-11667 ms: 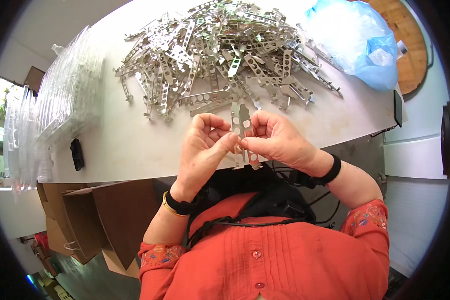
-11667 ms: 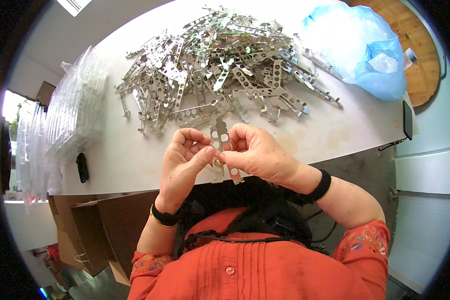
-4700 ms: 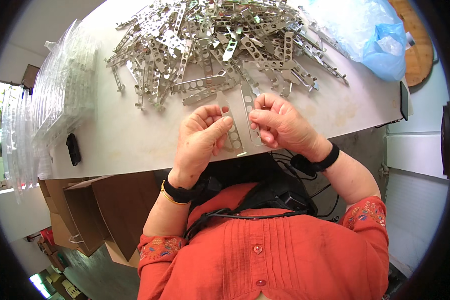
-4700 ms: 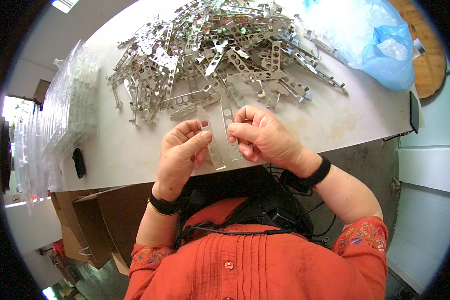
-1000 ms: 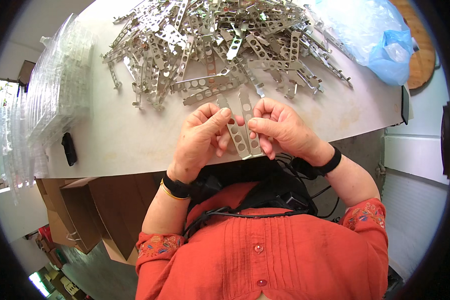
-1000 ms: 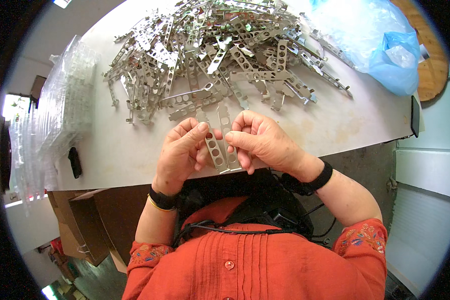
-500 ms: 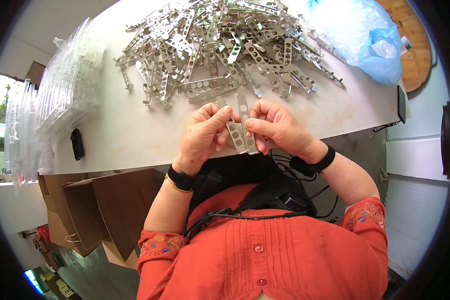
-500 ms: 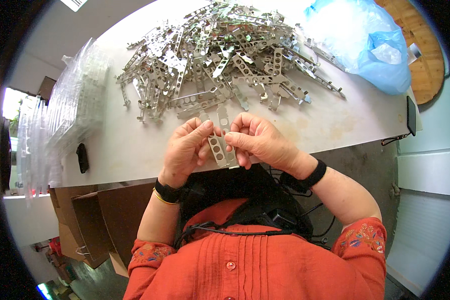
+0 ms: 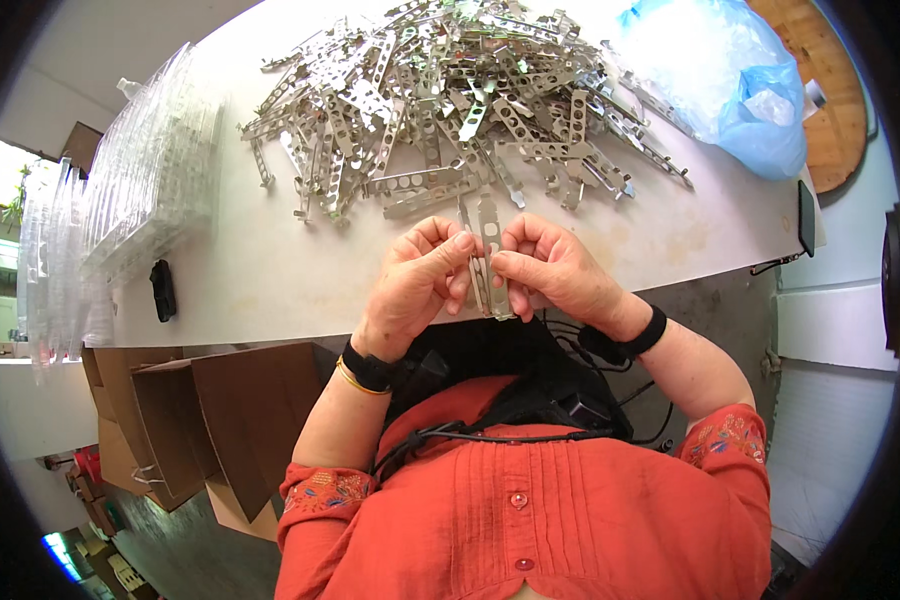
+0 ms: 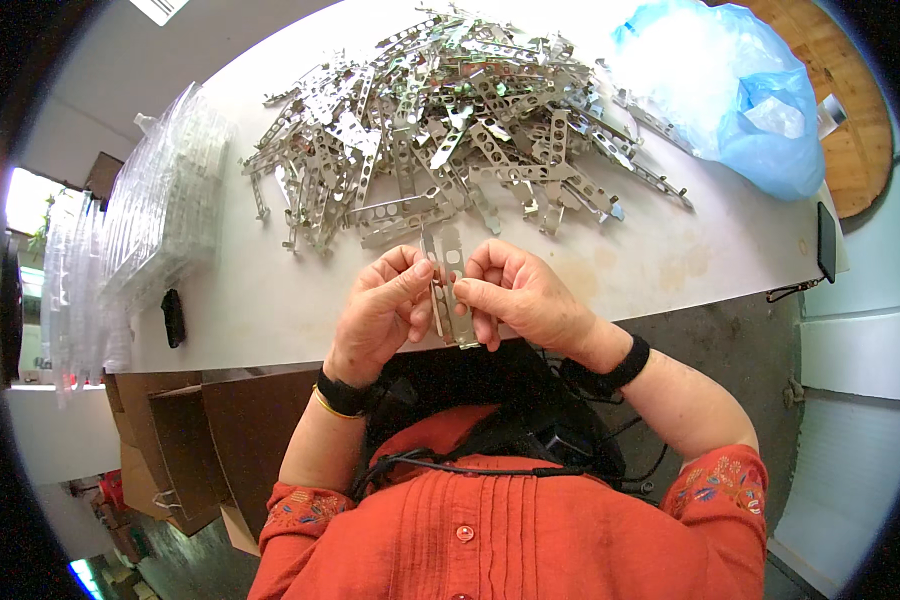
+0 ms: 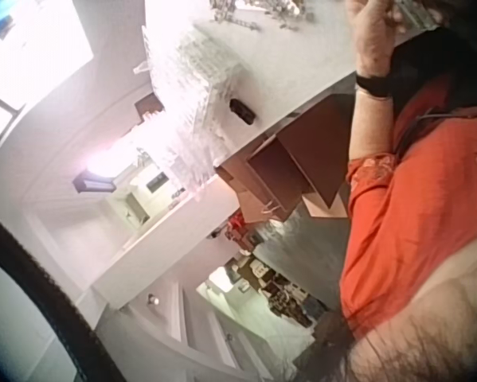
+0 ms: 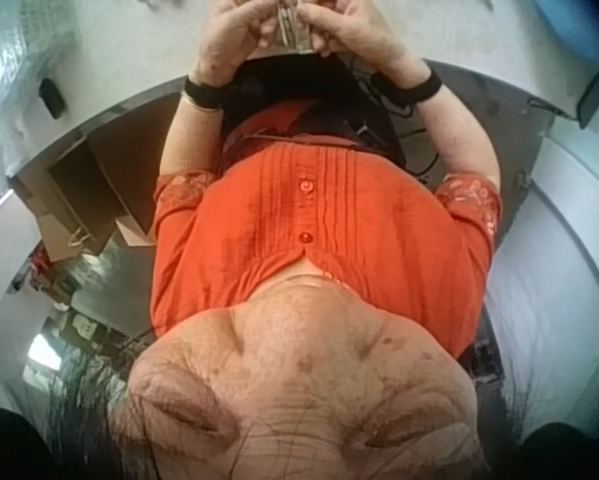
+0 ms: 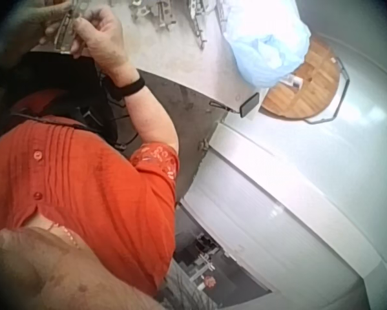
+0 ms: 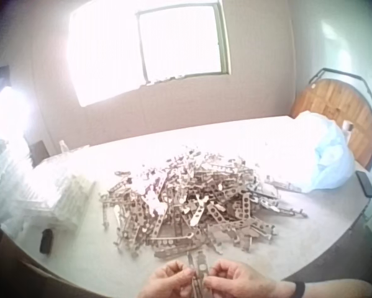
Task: Picking up small metal brackets from a pile and placing them individually into small plastic bags.
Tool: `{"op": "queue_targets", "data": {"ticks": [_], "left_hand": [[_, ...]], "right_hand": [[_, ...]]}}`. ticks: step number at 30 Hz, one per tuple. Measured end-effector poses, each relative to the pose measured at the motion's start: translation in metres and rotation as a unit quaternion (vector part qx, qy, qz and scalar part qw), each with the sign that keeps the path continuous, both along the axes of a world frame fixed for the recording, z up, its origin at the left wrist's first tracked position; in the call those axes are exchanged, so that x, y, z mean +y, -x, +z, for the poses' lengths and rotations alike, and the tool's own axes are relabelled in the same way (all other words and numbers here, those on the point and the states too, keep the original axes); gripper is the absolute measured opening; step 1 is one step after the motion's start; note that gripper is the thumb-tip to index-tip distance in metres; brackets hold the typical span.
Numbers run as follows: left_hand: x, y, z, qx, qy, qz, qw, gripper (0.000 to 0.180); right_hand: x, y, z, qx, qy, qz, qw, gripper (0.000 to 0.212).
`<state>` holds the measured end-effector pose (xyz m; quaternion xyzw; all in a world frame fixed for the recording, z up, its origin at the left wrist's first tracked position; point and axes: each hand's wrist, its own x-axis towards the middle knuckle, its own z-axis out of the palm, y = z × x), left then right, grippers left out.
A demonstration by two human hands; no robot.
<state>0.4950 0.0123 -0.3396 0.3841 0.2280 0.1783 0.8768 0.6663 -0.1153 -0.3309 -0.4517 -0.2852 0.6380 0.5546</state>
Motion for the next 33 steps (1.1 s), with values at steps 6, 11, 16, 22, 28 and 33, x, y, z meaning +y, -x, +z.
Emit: {"op": "queue_targets", "data": {"ticks": [6, 11, 16, 22, 28, 33], "left_hand": [[0.005, 0.000, 0.005, 0.087, -0.086, 0.035, 0.992, 0.024], [0.006, -0.004, 0.007, 0.093, -0.080, 0.014, 0.992, 0.020], [0.007, -0.009, 0.008, 0.117, -0.089, 0.006, 0.989, 0.020], [0.005, -0.014, 0.009, 0.155, -0.132, 0.007, 0.979, 0.025], [0.006, -0.013, 0.003, 0.144, -0.137, 0.003, 0.980, 0.029], [0.007, -0.013, 0.003, 0.132, -0.124, 0.005, 0.983, 0.028]], "right_hand": [[-0.001, -0.004, -0.008, 0.046, -0.021, -0.053, 0.997, 0.016], [0.004, -0.006, -0.007, 0.050, -0.014, -0.033, 0.998, 0.015], [0.005, -0.007, -0.005, 0.045, 0.003, -0.028, 0.999, 0.016], [0.008, -0.012, -0.003, 0.085, 0.036, -0.038, 0.995, 0.016], [0.013, -0.006, -0.001, 0.038, 0.064, -0.009, 0.997, 0.016], [0.017, -0.004, -0.001, 0.007, 0.077, -0.015, 0.997, 0.017]]}}
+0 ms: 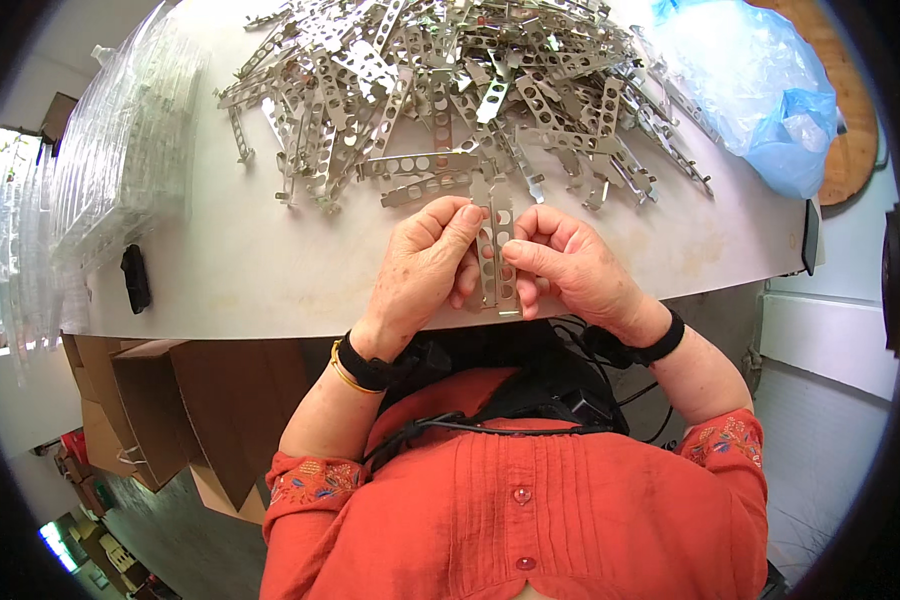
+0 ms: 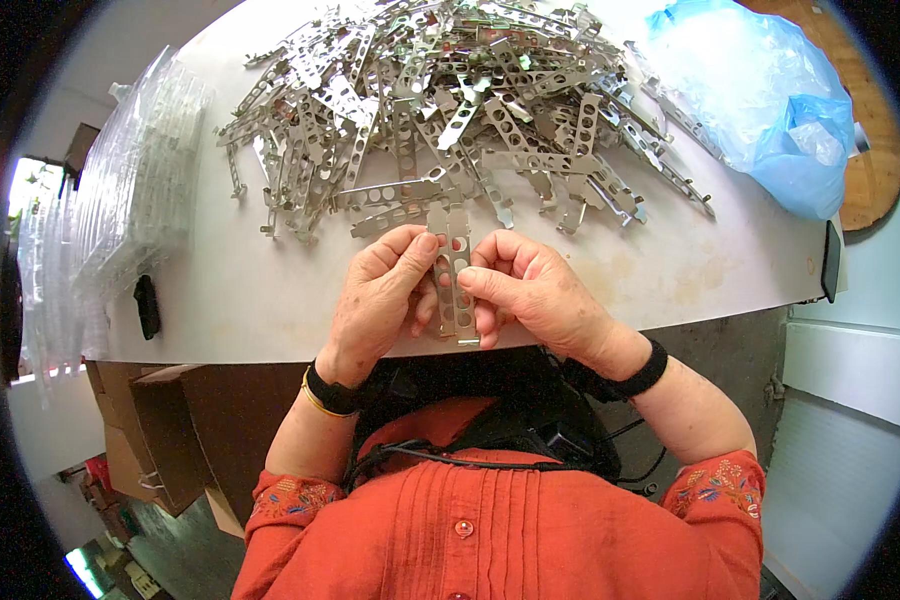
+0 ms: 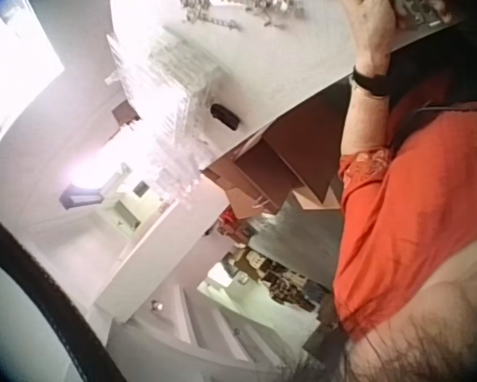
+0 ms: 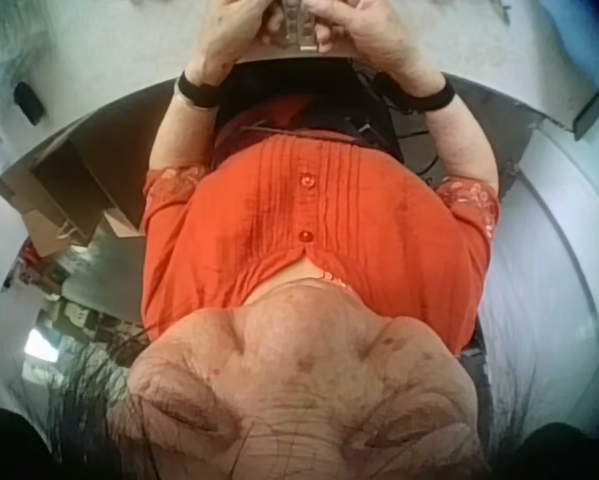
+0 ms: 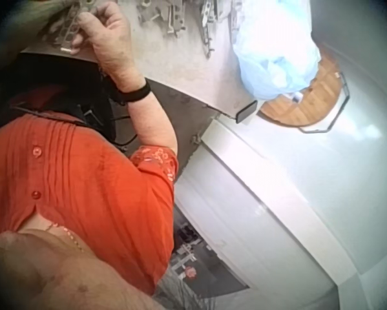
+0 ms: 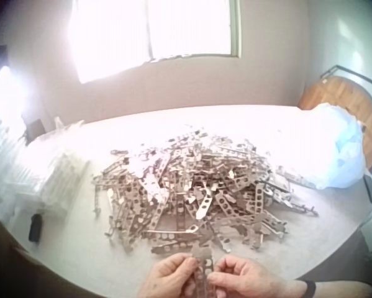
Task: Picking up small metal brackets from a pile and placing them individually into small plastic bags.
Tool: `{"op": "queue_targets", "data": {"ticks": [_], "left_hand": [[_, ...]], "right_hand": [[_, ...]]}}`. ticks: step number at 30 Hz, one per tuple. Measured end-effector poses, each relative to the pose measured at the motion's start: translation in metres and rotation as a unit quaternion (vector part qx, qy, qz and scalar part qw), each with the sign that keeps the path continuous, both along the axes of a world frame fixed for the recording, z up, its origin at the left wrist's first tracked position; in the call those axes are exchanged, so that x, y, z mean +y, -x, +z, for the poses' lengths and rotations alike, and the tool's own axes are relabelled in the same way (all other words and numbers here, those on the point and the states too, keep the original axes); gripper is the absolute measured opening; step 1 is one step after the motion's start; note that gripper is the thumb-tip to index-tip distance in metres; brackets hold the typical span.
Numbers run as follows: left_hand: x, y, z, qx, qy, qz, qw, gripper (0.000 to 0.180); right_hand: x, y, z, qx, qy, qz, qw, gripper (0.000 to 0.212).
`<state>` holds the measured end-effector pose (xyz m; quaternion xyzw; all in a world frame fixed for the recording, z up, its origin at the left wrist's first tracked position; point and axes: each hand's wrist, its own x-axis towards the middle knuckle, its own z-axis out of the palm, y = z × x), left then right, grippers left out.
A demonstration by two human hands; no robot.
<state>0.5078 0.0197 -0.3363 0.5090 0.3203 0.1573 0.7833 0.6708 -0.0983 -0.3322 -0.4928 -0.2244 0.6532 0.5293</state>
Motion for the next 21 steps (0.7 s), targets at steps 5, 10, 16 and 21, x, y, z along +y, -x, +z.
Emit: {"op": "queue_targets", "data": {"ticks": [5, 10, 16, 21], "left_hand": [[0.0023, 0.0027, -0.0028, -0.008, 0.007, -0.010, 1.000, 0.026], [0.0004, 0.0016, -0.0012, -0.016, 0.013, 0.002, 1.000, 0.025], [0.0011, 0.0024, -0.0057, -0.039, 0.024, 0.001, 0.999, 0.025], [0.0011, 0.0027, -0.0095, -0.046, 0.026, -0.001, 0.999, 0.023]], "right_hand": [[0.0018, 0.0011, 0.0043, -0.005, 0.001, 0.009, 1.000, 0.018], [0.0021, 0.0008, 0.0032, -0.009, 0.007, 0.015, 1.000, 0.019], [0.0013, 0.0020, 0.0021, -0.011, 0.005, 0.014, 1.000, 0.021], [0.0008, 0.0006, 0.0005, -0.001, 0.001, 0.017, 1.000, 0.020]]}}
